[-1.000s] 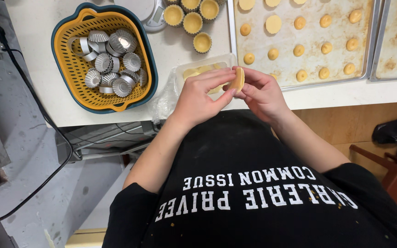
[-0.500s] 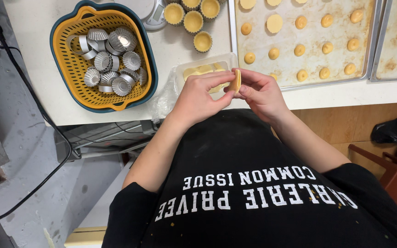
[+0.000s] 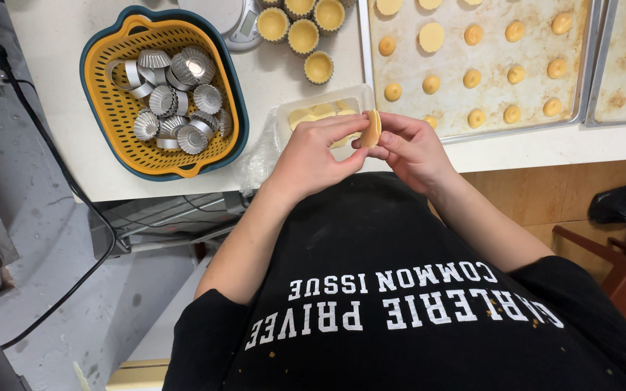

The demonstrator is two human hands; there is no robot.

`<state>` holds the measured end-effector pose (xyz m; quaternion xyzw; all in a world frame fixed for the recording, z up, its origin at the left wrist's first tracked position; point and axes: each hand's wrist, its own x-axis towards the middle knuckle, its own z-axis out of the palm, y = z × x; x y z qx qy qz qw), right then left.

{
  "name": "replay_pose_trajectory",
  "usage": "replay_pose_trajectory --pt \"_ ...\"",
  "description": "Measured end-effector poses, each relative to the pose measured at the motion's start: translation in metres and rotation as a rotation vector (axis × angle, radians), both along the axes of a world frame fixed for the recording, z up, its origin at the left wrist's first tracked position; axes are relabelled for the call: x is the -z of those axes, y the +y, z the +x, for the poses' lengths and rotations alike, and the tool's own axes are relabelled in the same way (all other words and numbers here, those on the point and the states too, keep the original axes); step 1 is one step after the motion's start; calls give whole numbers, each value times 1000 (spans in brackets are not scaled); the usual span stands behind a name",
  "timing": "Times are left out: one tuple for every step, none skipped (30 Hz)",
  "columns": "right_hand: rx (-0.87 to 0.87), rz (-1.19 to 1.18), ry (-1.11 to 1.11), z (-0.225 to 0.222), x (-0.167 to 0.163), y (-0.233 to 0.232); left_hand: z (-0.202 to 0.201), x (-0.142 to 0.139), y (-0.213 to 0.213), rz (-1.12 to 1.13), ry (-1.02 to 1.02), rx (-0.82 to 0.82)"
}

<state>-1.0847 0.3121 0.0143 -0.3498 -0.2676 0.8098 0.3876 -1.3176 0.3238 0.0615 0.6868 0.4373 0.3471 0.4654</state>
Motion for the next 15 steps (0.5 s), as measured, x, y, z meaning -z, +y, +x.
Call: replay_pose_trajectory --pt "0 -8 -2 0 0 0 0 0 0 31 13 0" --pt "0 -15 -4 0 0 0 1 0 0 63 25 1" --pt "6 -15 -9 0 0 0 2 1 -1 94 38 2" --pt "11 -14 -14 -1 0 0 3 1 -1 107 54 -6" --pt "17 -14 -19 -1 0 1 5 1 -2 121 71 -13" --pt "28 -20 -25 -2 0 1 6 2 -4 134 88 -21" --pt "40 -26 -32 -2 0 2 7 3 -3 154 101 -22" --pt "51 -33 -38 -3 0 2 8 4 -4 174 115 -26" --pt "58 -33 -47 -3 0 2 10 5 -5 194 130 -29" --pt "64 -33 -56 -3 1 3 11 6 -5 235 142 -50" --pt "73 -33 -66 -3 1 4 13 7 -5 275 154 -69" --pt "74 -34 -61 -3 1 4 15 9 -5 315 166 -89" --pt "73 -35 -55 -3 1 5 16 10 -5 320 167 -91" --pt "73 -35 -50 -4 1 5 16 11 -5 326 168 -93" --pt "75 -33 -67 -4 2 5 17 12 -5 332 169 -94"
